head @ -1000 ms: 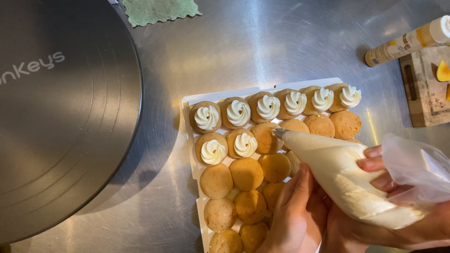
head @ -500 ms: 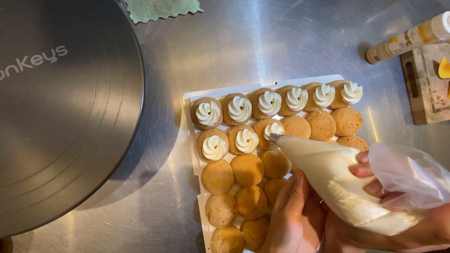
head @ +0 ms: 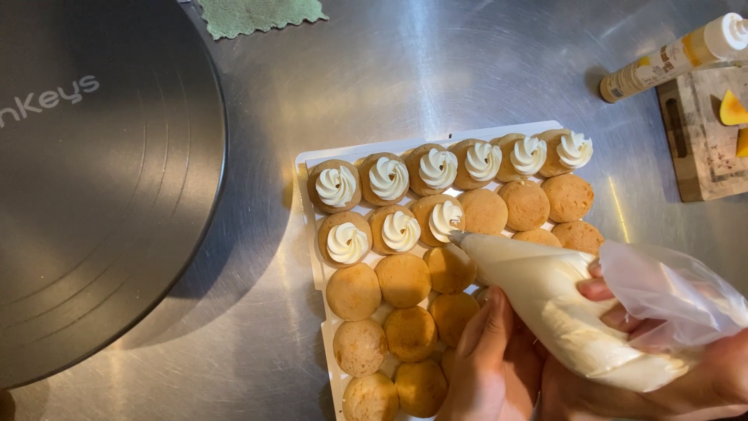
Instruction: Using a piping bag to apply cream or frosting to a large tray of small round pastries in a grid pattern.
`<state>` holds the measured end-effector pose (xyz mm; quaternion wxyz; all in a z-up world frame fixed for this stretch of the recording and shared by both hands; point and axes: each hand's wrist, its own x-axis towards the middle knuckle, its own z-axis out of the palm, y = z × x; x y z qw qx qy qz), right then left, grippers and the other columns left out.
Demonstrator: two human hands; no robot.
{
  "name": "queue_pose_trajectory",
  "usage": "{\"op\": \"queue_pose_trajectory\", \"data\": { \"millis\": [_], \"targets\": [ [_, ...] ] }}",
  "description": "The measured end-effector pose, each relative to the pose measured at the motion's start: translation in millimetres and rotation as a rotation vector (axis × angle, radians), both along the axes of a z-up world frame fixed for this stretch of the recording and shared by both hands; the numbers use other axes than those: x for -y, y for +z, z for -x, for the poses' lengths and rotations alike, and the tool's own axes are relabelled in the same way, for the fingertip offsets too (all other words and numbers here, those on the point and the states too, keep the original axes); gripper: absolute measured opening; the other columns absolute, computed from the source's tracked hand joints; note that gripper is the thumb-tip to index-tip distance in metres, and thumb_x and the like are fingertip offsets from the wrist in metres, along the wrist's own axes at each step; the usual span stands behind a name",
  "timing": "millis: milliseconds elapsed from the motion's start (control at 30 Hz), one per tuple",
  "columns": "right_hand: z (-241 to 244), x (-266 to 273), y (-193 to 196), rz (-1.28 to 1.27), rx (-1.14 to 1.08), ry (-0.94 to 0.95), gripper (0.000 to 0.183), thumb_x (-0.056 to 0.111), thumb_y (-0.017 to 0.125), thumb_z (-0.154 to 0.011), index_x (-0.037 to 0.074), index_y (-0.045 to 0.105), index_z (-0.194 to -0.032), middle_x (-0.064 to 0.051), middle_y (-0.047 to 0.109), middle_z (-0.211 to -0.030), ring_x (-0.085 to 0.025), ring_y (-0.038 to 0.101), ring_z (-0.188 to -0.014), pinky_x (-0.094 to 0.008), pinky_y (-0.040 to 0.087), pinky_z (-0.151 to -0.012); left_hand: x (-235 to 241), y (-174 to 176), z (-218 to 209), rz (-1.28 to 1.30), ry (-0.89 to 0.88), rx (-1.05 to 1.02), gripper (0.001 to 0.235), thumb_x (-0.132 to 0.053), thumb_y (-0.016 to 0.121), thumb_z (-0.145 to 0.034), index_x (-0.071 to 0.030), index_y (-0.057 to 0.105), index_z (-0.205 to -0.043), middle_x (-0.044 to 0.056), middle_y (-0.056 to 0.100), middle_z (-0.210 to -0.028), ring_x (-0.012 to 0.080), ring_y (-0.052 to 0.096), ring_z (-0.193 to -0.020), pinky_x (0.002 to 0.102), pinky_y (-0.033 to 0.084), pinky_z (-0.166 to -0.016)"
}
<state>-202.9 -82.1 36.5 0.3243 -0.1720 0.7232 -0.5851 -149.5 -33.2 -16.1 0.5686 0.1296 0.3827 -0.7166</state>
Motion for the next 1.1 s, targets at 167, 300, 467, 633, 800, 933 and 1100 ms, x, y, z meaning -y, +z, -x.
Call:
{"op": "queue_pose_trajectory", "data": {
  "millis": [167, 300, 467, 633, 800, 933, 1100],
  "targets": [
    [-26.9, -7.4, 1.9, 0.084, -0.200, 0.047, 0.070, 0.073, 0.053, -0.095, 0.005, 0.068, -0.097, -0.012, 0.065, -0.083, -0.012, 0.045, -0.061, -0.026, 0.057, -0.066, 2.4, -9.3, 12.7, 0.043, 0.017, -0.007, 0.061, -0.024, 0.058, -0.113, 0.015, 0.063, -0.160, 0.043, 0.070, -0.157, 0.0510, 0.067, -0.146, 0.057, 0.055, -0.126],
    [-37.5, -13.6, -13.7, 0.174, -0.843, 0.200, 0.040, 0.006, 0.093, -0.111, -0.007, 0.057, -0.125, -0.024, 0.067, -0.101, -0.024, 0.057, -0.078, -0.032, 0.048, -0.070, 8.6, -7.4, 15.1, 0.052, 0.009, -0.017, 0.061, -0.025, 0.060, -0.113, 0.011, 0.064, -0.161, 0.040, 0.071, -0.159, 0.0488, 0.068, -0.147, 0.056, 0.055, -0.127],
    [5.6, 1.3, -35.4, 0.331, -1.006, 0.182, 0.051, -0.007, 0.102, -0.133, -0.015, 0.053, -0.124, -0.033, 0.073, -0.111, -0.035, 0.072, -0.092, -0.041, 0.057, -0.082, 16.2, -14.0, 16.8, 0.148, 0.002, 0.014, 0.063, -0.030, 0.060, -0.114, 0.007, 0.061, -0.165, 0.035, 0.069, -0.162, 0.0437, 0.067, -0.149, 0.052, 0.055, -0.129],
    [83.5, 19.7, -98.7, 0.613, -0.384, 0.366, 0.066, 0.081, 0.046, -0.117, 0.021, 0.036, -0.090, -0.013, 0.062, -0.099, -0.026, 0.072, -0.103, -0.048, 0.065, -0.138, 28.5, -15.6, 17.8, 0.225, 0.001, 0.129, 0.066, -0.035, 0.068, -0.107, 0.005, 0.064, -0.159, 0.031, 0.072, -0.158, 0.0378, 0.070, -0.143, 0.045, 0.058, -0.123],
    [114.3, 38.5, -98.1, 0.912, -0.301, 0.775, 0.024, 0.054, 0.062, -0.118, 0.032, 0.050, -0.118, 0.017, 0.050, -0.120, -0.008, 0.059, -0.130, -0.038, 0.047, -0.141, 37.6, 7.0, 18.0, 0.424, 0.017, 0.267, 0.072, -0.036, 0.075, -0.106, 0.004, 0.057, -0.163, 0.022, 0.071, -0.153, 0.0289, 0.070, -0.141, 0.040, 0.058, -0.122],
    [80.8, 36.1, -72.8, 0.763, -0.238, 0.234, 0.051, 0.073, 0.049, -0.106, 0.022, 0.040, -0.102, 0.004, 0.042, -0.103, -0.014, 0.057, -0.113, -0.038, 0.056, -0.129, 43.7, 10.3, 41.3, 0.351, -0.059, 0.115, 0.064, -0.036, 0.067, -0.111, 0.003, 0.061, -0.162, 0.027, 0.071, -0.151, 0.0349, 0.069, -0.143, 0.045, 0.055, -0.129],
    [175.1, 47.8, -72.6, 0.345, -0.809, 0.899, 0.065, 0.030, 0.107, -0.075, 0.017, 0.064, -0.122, -0.011, 0.072, -0.139, -0.024, 0.074, -0.138, -0.045, 0.056, -0.137, 47.2, -13.2, 68.8, 0.186, -0.062, 0.038, 0.057, -0.029, 0.063, -0.115, 0.008, 0.064, -0.159, 0.033, 0.073, -0.150, 0.0392, 0.071, -0.137, 0.047, 0.058, -0.124]
  ]
}}
